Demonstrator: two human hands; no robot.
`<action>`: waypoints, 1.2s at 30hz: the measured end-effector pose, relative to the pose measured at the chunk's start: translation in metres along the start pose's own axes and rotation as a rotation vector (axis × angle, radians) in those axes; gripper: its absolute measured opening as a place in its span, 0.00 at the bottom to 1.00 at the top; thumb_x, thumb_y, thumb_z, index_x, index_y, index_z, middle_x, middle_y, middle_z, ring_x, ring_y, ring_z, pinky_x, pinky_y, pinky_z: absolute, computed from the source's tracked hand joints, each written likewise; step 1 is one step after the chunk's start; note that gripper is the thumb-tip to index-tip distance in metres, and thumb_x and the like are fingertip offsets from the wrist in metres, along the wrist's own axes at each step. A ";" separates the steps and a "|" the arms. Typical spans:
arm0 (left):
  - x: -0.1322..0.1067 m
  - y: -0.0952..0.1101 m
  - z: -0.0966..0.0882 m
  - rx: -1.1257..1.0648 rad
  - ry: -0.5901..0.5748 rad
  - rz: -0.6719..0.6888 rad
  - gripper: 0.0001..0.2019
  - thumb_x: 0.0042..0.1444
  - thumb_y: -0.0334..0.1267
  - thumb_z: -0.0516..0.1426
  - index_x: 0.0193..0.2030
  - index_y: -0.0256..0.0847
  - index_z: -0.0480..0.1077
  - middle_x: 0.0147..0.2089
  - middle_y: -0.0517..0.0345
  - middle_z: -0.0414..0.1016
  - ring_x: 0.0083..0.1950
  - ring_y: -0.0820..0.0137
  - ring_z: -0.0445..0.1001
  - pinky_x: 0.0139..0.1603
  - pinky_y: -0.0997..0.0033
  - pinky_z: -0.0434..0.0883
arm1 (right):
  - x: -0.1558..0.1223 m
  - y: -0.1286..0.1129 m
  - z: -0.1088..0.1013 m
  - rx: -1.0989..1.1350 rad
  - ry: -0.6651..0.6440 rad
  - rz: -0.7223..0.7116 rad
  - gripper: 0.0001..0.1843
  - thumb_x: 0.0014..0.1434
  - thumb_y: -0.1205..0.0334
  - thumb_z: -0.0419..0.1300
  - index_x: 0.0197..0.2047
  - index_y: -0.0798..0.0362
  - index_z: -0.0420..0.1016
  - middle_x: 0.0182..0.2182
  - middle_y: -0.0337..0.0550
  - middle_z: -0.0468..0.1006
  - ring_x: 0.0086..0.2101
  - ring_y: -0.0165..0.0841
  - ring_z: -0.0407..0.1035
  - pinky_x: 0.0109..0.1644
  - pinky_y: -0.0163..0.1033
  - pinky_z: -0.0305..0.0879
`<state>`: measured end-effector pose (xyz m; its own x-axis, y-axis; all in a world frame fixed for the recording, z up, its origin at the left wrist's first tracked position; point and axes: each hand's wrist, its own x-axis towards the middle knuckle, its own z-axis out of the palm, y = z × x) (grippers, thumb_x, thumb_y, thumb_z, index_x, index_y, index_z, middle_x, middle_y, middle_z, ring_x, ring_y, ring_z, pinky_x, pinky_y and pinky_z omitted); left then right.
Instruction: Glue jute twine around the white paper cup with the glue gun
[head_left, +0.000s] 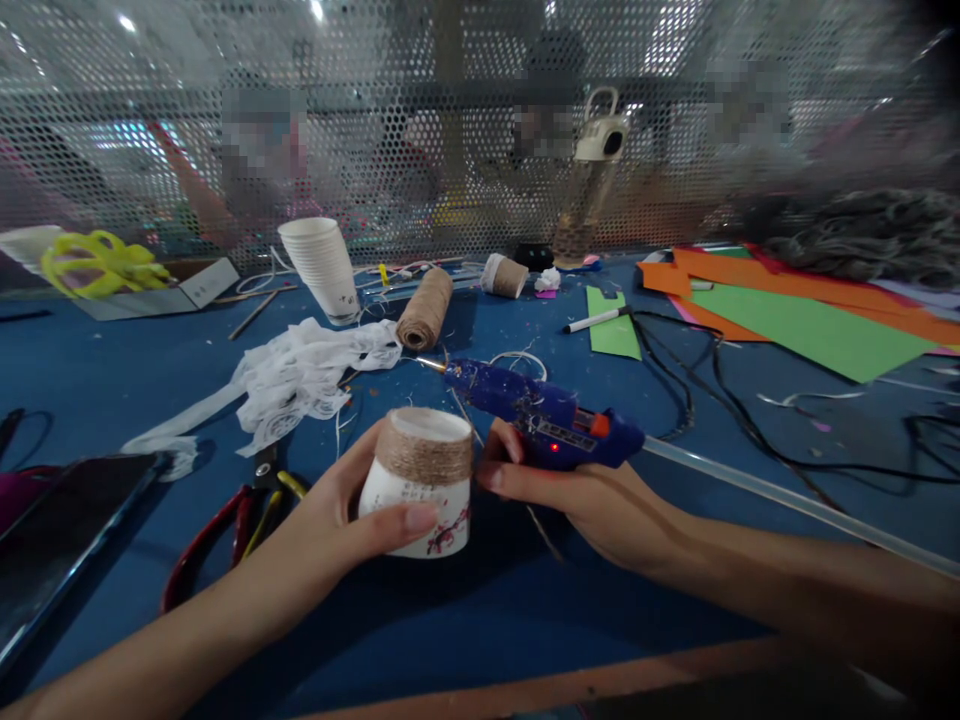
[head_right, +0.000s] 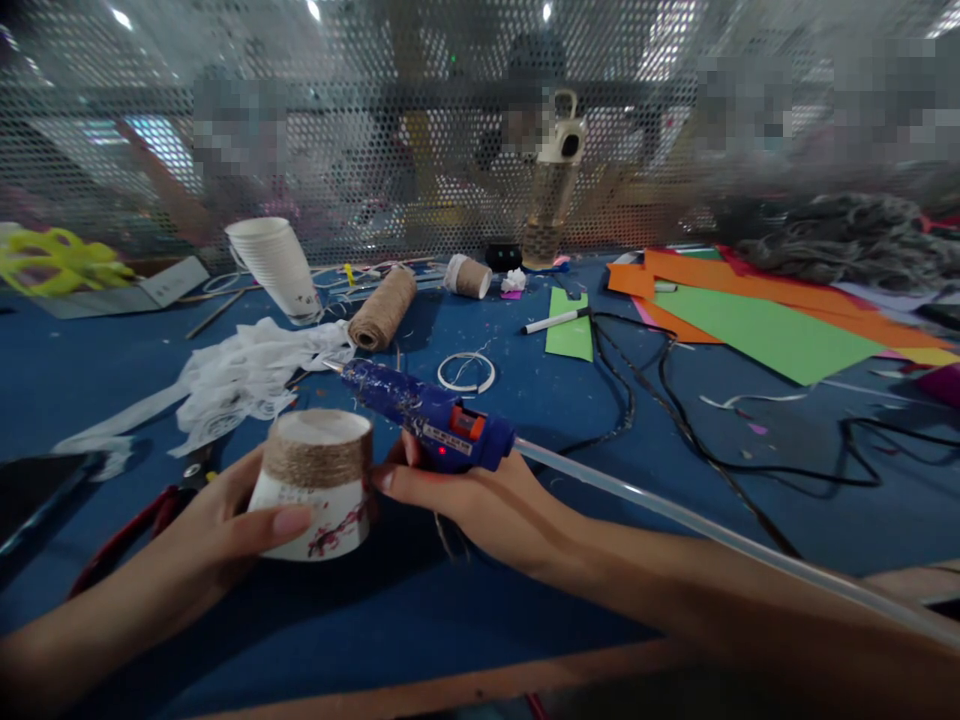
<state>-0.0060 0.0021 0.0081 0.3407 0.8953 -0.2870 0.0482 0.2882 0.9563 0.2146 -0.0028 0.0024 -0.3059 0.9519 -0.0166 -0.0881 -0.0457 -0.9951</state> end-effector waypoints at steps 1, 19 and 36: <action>-0.001 0.001 0.001 0.000 0.004 0.001 0.35 0.44 0.49 0.74 0.60 0.48 0.75 0.55 0.53 0.86 0.61 0.49 0.79 0.57 0.62 0.77 | 0.000 0.000 0.000 0.004 0.003 0.002 0.21 0.54 0.55 0.72 0.26 0.50 0.62 0.27 0.32 0.66 0.32 0.31 0.59 0.43 0.40 0.59; -0.001 0.002 -0.002 0.001 -0.048 -0.006 0.31 0.50 0.49 0.71 0.61 0.52 0.75 0.60 0.60 0.83 0.66 0.53 0.74 0.59 0.69 0.73 | -0.001 -0.001 -0.003 -0.121 -0.016 -0.064 0.16 0.60 0.56 0.67 0.28 0.49 0.64 0.32 0.37 0.73 0.37 0.34 0.67 0.47 0.42 0.65; 0.001 0.001 0.001 -0.149 -0.045 -0.048 0.28 0.51 0.49 0.71 0.60 0.53 0.75 0.58 0.60 0.83 0.62 0.56 0.76 0.49 0.76 0.75 | -0.003 -0.001 -0.002 -0.169 0.060 0.000 0.17 0.60 0.53 0.67 0.28 0.48 0.64 0.34 0.38 0.73 0.39 0.34 0.66 0.48 0.41 0.65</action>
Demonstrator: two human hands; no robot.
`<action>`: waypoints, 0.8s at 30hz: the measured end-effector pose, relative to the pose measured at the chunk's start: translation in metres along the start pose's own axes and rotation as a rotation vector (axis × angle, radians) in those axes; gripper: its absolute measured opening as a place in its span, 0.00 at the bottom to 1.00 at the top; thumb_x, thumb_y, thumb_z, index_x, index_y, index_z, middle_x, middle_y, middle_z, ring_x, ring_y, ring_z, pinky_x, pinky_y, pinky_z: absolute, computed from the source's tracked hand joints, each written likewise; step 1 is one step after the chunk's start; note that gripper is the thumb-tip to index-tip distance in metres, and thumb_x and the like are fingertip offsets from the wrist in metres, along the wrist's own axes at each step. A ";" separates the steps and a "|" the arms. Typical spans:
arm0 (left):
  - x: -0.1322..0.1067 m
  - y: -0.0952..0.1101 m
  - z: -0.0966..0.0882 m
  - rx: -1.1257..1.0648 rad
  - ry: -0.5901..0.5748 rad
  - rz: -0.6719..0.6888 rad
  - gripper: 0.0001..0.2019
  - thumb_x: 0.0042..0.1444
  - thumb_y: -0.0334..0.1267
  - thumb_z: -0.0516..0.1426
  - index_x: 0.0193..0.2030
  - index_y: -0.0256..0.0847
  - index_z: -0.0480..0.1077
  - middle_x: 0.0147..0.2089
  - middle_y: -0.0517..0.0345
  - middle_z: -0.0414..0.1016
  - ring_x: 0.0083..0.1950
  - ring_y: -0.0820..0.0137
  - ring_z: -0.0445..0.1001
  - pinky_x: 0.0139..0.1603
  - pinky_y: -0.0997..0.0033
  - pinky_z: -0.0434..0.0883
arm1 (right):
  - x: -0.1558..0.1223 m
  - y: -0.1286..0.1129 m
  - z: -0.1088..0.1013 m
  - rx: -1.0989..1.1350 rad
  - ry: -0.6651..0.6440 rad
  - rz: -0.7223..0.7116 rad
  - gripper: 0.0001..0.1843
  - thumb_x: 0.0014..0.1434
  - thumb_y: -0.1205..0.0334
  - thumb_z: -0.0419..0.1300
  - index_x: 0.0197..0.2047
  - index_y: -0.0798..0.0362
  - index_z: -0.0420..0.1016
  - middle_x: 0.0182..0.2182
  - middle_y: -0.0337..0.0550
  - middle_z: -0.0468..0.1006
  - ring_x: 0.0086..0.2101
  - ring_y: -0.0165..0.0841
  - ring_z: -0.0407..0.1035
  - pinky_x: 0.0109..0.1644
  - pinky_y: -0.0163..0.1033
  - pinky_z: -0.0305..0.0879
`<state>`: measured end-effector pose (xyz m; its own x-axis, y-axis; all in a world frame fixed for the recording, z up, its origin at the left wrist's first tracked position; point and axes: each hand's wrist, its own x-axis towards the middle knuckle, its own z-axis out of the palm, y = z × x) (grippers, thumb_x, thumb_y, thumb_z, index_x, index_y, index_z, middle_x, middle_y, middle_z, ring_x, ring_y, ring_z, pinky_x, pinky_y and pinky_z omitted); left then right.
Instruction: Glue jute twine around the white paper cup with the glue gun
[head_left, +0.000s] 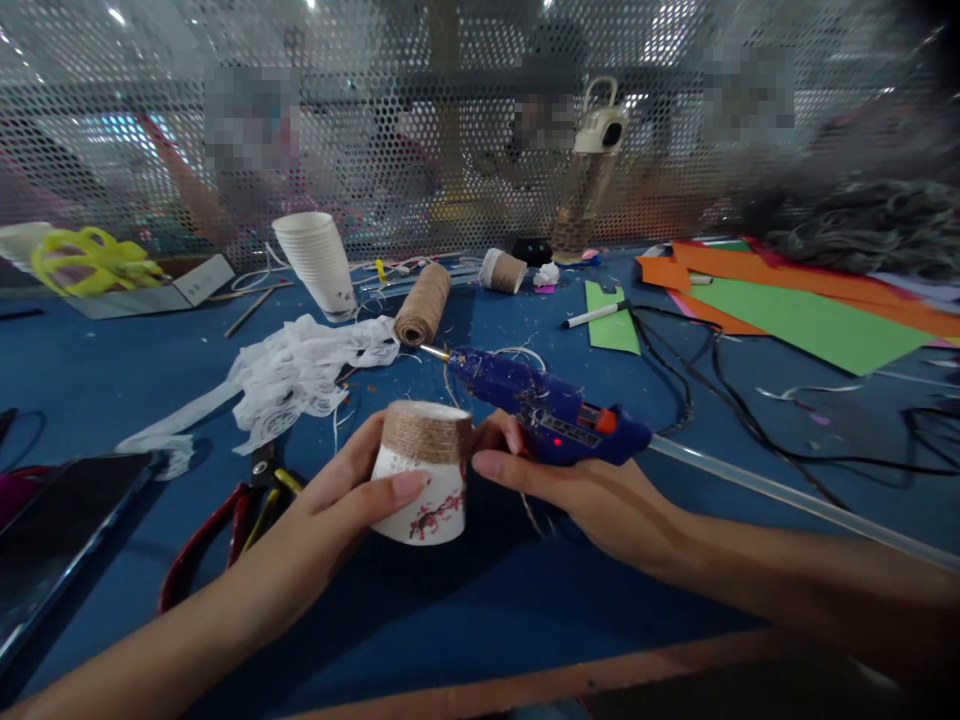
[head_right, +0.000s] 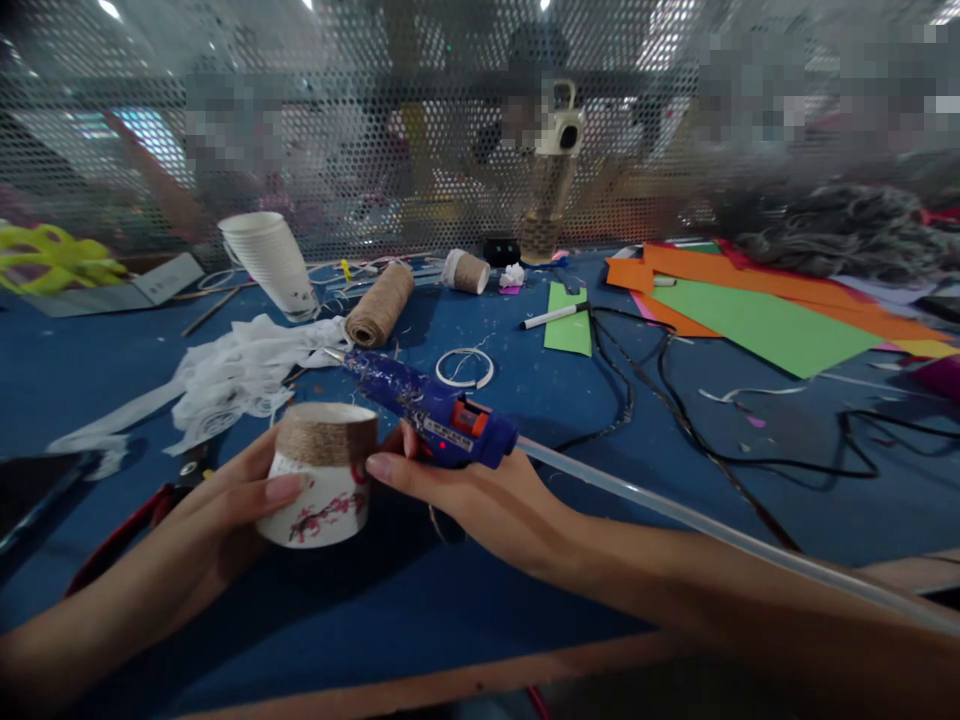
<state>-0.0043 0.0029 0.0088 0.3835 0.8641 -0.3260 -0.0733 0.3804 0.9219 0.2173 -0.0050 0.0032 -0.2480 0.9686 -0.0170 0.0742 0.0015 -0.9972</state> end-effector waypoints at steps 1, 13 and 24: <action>0.000 0.000 0.000 0.007 -0.001 -0.008 0.29 0.51 0.49 0.71 0.60 0.52 0.74 0.58 0.60 0.83 0.62 0.56 0.77 0.49 0.75 0.75 | 0.000 -0.001 0.000 -0.012 0.004 -0.001 0.17 0.60 0.53 0.67 0.29 0.48 0.64 0.34 0.37 0.73 0.39 0.34 0.66 0.47 0.41 0.66; 0.003 -0.001 -0.005 0.342 -0.025 0.082 0.32 0.53 0.55 0.69 0.62 0.50 0.69 0.56 0.59 0.82 0.60 0.55 0.76 0.56 0.69 0.73 | -0.002 -0.004 0.003 0.018 -0.002 -0.038 0.14 0.59 0.57 0.69 0.28 0.49 0.68 0.30 0.34 0.75 0.35 0.31 0.70 0.44 0.36 0.70; -0.005 -0.002 0.008 0.127 0.059 0.111 0.31 0.49 0.47 0.73 0.57 0.55 0.65 0.44 0.65 0.80 0.41 0.68 0.77 0.42 0.77 0.75 | -0.004 -0.003 0.002 -0.022 -0.026 -0.022 0.14 0.60 0.57 0.68 0.29 0.49 0.67 0.28 0.34 0.73 0.33 0.31 0.67 0.39 0.35 0.68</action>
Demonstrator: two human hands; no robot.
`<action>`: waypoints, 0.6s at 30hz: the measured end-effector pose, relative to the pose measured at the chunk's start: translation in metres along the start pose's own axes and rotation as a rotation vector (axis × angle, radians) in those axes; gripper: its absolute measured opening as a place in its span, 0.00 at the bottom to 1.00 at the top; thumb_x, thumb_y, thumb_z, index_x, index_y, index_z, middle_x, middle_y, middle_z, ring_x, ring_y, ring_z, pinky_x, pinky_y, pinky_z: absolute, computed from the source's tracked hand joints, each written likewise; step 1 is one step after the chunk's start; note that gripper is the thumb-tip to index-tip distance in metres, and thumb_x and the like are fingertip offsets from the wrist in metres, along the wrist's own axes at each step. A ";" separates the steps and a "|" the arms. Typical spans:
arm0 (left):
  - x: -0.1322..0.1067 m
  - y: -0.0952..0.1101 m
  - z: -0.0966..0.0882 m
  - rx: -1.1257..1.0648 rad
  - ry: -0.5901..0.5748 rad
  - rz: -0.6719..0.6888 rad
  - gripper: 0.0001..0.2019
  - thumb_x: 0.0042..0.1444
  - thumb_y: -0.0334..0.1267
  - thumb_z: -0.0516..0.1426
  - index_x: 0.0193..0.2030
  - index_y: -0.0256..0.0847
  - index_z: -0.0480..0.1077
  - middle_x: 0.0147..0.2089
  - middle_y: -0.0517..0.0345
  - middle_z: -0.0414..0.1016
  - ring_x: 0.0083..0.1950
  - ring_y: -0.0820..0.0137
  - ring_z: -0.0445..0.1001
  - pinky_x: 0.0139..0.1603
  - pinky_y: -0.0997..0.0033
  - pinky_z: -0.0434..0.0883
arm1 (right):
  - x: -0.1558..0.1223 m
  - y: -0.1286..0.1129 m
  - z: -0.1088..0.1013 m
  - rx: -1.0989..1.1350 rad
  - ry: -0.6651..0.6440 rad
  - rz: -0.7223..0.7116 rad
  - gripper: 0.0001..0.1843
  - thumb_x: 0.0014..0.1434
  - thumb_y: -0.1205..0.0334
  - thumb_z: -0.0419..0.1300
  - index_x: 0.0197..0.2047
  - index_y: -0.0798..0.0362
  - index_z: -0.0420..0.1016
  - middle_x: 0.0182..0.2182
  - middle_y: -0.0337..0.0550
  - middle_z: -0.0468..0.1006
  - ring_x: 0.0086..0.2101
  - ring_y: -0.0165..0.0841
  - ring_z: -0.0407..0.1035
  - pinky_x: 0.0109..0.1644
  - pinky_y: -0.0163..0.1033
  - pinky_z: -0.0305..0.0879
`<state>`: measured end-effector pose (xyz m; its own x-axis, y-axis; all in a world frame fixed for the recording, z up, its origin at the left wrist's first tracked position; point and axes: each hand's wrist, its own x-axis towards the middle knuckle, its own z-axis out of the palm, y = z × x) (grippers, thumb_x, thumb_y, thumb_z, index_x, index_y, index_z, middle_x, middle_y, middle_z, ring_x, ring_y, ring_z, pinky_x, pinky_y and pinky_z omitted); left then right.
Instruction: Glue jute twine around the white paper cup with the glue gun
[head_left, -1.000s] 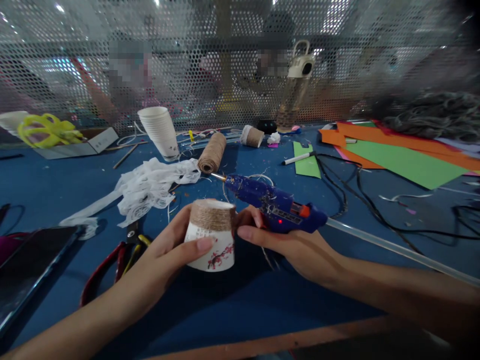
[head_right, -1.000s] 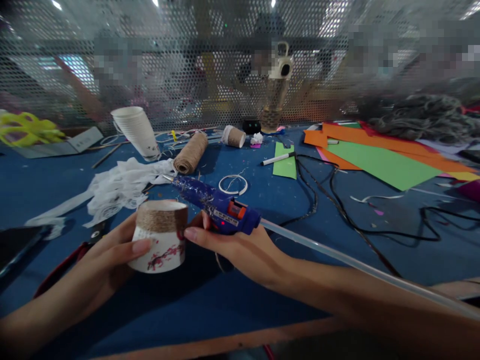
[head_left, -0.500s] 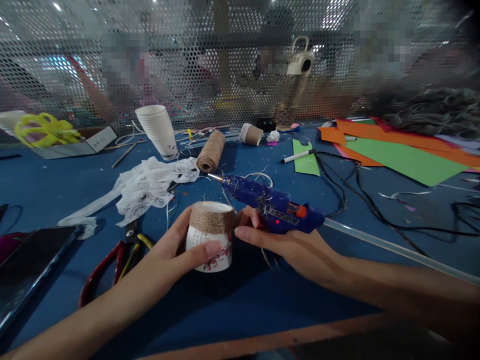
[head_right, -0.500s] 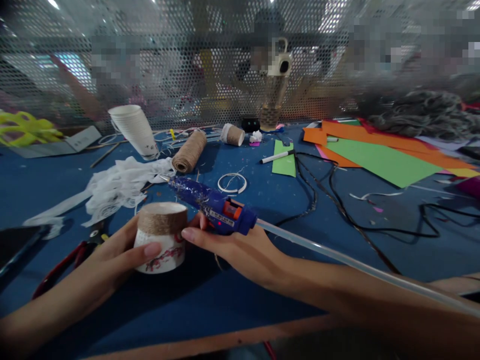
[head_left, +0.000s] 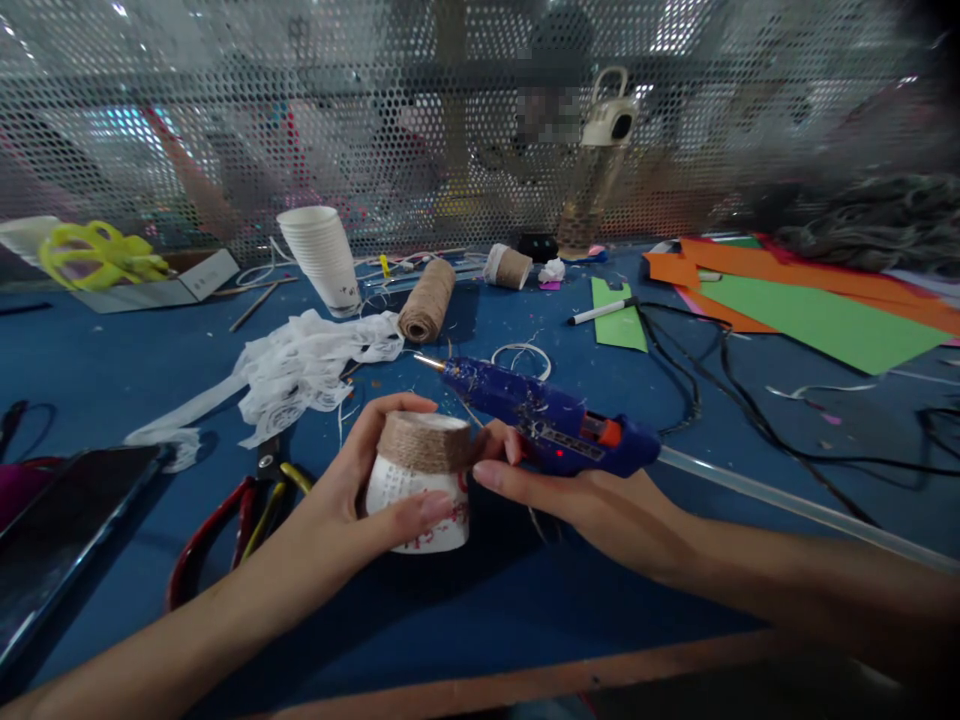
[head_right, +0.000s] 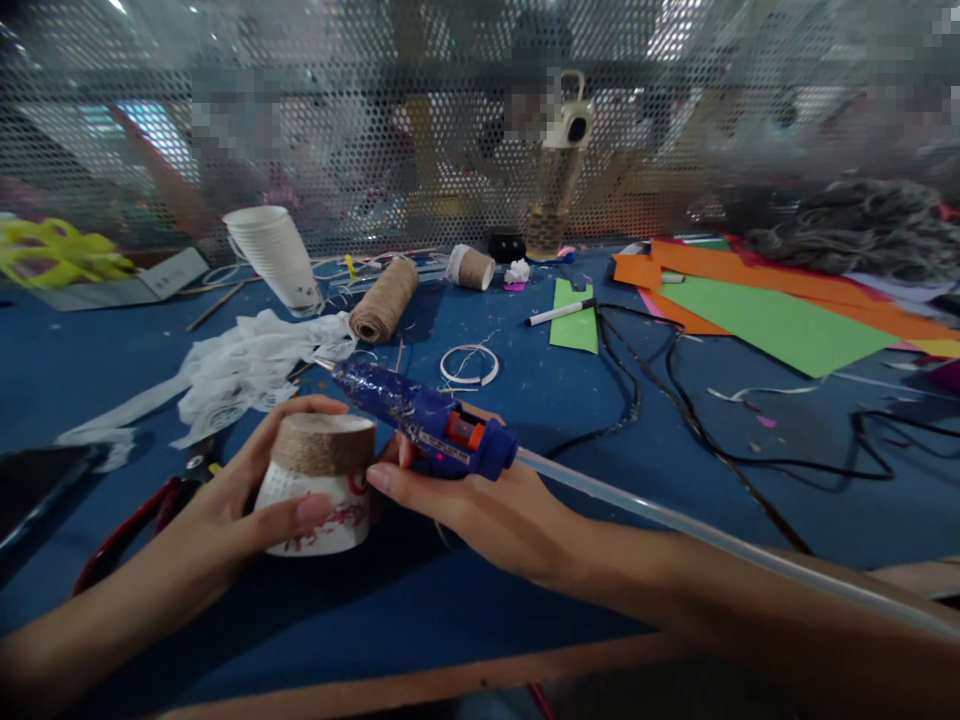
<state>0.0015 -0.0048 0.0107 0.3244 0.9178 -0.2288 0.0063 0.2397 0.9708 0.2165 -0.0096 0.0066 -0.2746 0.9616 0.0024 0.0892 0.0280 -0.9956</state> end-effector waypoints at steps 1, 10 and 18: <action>0.000 0.000 0.000 -0.008 -0.001 -0.003 0.31 0.49 0.46 0.73 0.56 0.55 0.65 0.44 0.65 0.80 0.41 0.68 0.77 0.41 0.76 0.75 | 0.000 -0.001 0.000 -0.004 -0.012 0.004 0.15 0.60 0.58 0.68 0.28 0.49 0.66 0.28 0.34 0.72 0.32 0.31 0.66 0.37 0.35 0.67; -0.001 0.004 0.002 -0.022 -0.005 -0.025 0.29 0.47 0.45 0.73 0.53 0.55 0.66 0.45 0.65 0.80 0.41 0.68 0.77 0.40 0.77 0.75 | -0.001 -0.006 0.001 0.051 -0.028 -0.003 0.17 0.59 0.64 0.68 0.25 0.50 0.64 0.26 0.31 0.68 0.29 0.28 0.64 0.37 0.33 0.67; 0.000 0.003 0.002 -0.016 -0.002 -0.030 0.30 0.48 0.44 0.73 0.54 0.54 0.65 0.42 0.64 0.81 0.40 0.67 0.78 0.41 0.76 0.75 | 0.001 -0.006 0.001 0.047 -0.033 -0.009 0.18 0.59 0.65 0.68 0.25 0.50 0.63 0.22 0.28 0.65 0.25 0.25 0.58 0.33 0.32 0.63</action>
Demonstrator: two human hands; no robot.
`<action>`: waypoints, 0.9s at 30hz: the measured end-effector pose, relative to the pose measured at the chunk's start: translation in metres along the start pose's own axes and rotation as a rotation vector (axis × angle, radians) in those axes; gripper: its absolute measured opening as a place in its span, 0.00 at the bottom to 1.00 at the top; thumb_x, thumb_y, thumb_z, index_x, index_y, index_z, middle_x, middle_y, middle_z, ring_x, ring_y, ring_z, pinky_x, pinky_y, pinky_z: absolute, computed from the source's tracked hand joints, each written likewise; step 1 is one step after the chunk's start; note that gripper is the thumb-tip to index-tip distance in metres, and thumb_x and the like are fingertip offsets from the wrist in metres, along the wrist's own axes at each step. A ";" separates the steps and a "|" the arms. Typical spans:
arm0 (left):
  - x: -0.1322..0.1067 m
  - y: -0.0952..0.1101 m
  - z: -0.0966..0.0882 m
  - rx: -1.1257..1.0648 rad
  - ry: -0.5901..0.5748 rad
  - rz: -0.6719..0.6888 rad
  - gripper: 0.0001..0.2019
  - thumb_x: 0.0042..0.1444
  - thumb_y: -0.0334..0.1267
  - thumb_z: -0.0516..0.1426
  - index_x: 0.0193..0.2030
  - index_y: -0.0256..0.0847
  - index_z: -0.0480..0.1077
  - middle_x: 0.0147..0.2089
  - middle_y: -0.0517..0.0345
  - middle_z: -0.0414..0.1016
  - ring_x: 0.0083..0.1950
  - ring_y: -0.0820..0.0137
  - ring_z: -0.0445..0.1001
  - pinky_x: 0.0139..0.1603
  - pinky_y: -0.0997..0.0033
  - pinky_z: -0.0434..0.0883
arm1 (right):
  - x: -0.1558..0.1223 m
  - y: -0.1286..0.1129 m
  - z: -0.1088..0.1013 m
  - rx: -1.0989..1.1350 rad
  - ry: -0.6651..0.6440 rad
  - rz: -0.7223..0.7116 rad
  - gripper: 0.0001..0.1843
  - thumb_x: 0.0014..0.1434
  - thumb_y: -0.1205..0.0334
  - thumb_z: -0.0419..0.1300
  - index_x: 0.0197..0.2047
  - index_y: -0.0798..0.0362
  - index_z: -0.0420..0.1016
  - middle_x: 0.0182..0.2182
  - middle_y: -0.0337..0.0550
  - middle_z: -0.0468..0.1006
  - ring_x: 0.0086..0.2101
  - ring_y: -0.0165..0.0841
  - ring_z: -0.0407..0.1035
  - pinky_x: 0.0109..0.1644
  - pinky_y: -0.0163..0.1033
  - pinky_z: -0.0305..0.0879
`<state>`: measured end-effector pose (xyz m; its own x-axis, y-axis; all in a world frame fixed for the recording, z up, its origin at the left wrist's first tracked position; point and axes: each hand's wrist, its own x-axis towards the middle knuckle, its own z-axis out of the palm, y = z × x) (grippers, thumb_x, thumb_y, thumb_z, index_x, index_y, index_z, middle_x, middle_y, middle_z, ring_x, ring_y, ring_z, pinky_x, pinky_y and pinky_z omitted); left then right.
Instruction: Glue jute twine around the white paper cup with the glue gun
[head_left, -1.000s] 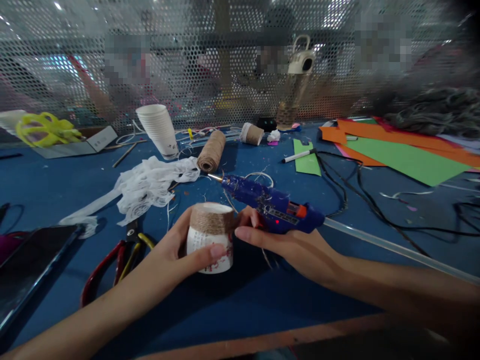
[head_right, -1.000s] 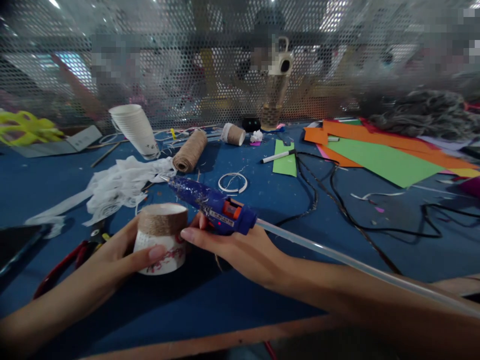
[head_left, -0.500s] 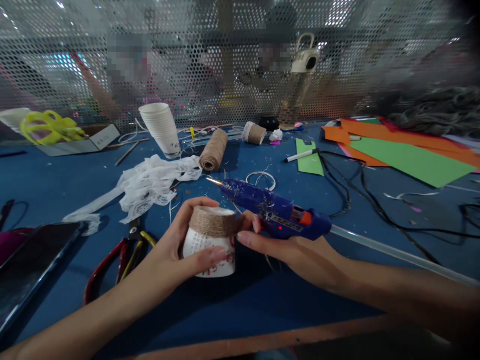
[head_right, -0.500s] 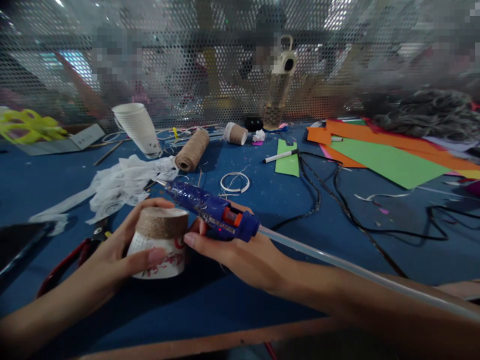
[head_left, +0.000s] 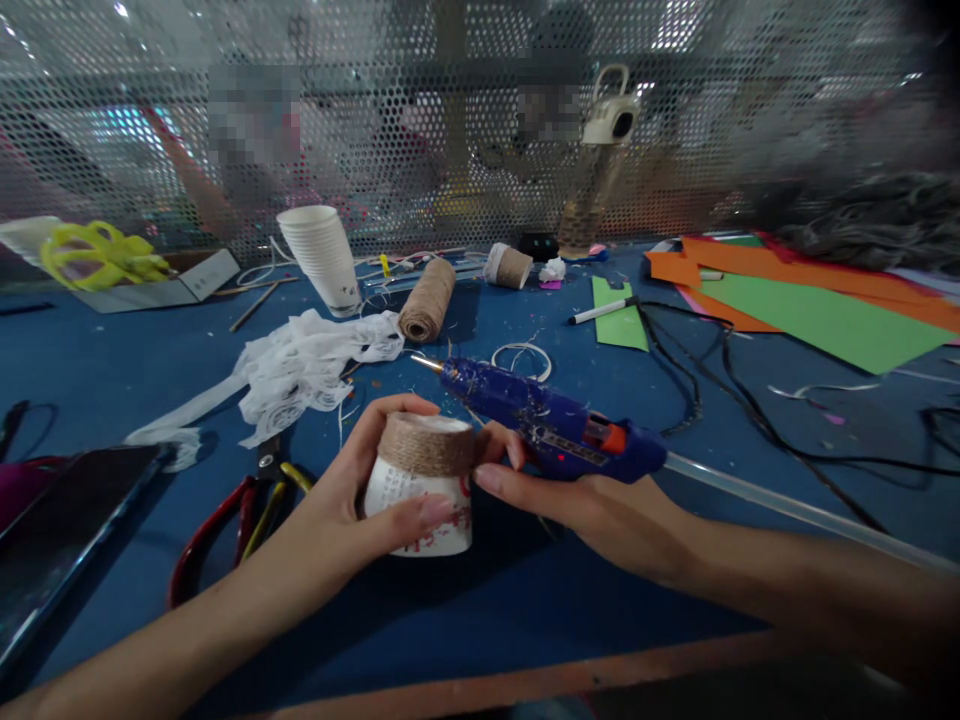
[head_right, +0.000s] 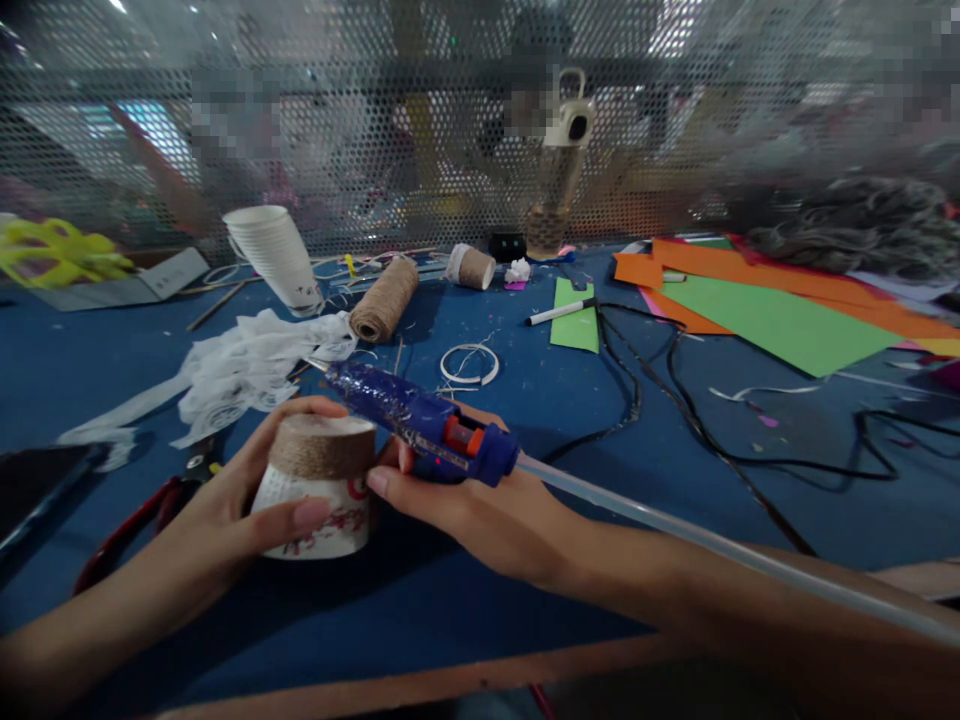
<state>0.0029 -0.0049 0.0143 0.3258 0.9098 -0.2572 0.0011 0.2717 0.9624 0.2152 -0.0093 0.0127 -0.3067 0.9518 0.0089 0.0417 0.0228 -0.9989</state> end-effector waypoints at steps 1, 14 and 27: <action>0.000 0.000 0.000 0.003 0.000 0.002 0.30 0.48 0.44 0.73 0.54 0.54 0.65 0.42 0.65 0.81 0.41 0.67 0.78 0.41 0.76 0.74 | 0.000 0.000 0.000 -0.001 0.000 0.002 0.18 0.59 0.65 0.68 0.25 0.50 0.63 0.22 0.28 0.64 0.25 0.25 0.58 0.33 0.32 0.63; 0.000 0.001 0.000 0.021 -0.013 0.008 0.28 0.49 0.44 0.72 0.54 0.54 0.65 0.43 0.63 0.81 0.40 0.66 0.78 0.40 0.74 0.74 | -0.001 0.002 0.000 -0.072 -0.013 0.009 0.15 0.60 0.59 0.66 0.28 0.50 0.64 0.29 0.34 0.71 0.32 0.30 0.65 0.39 0.36 0.67; 0.001 -0.001 -0.001 0.016 0.034 -0.021 0.35 0.46 0.47 0.73 0.59 0.54 0.64 0.49 0.61 0.82 0.48 0.61 0.79 0.48 0.70 0.74 | 0.001 0.002 0.001 0.007 0.022 -0.042 0.16 0.58 0.65 0.69 0.25 0.49 0.67 0.29 0.33 0.77 0.33 0.30 0.72 0.42 0.36 0.72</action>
<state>0.0021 -0.0039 0.0126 0.2930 0.9142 -0.2800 0.0228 0.2860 0.9579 0.2145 -0.0089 0.0112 -0.2870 0.9565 0.0518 0.0230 0.0609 -0.9979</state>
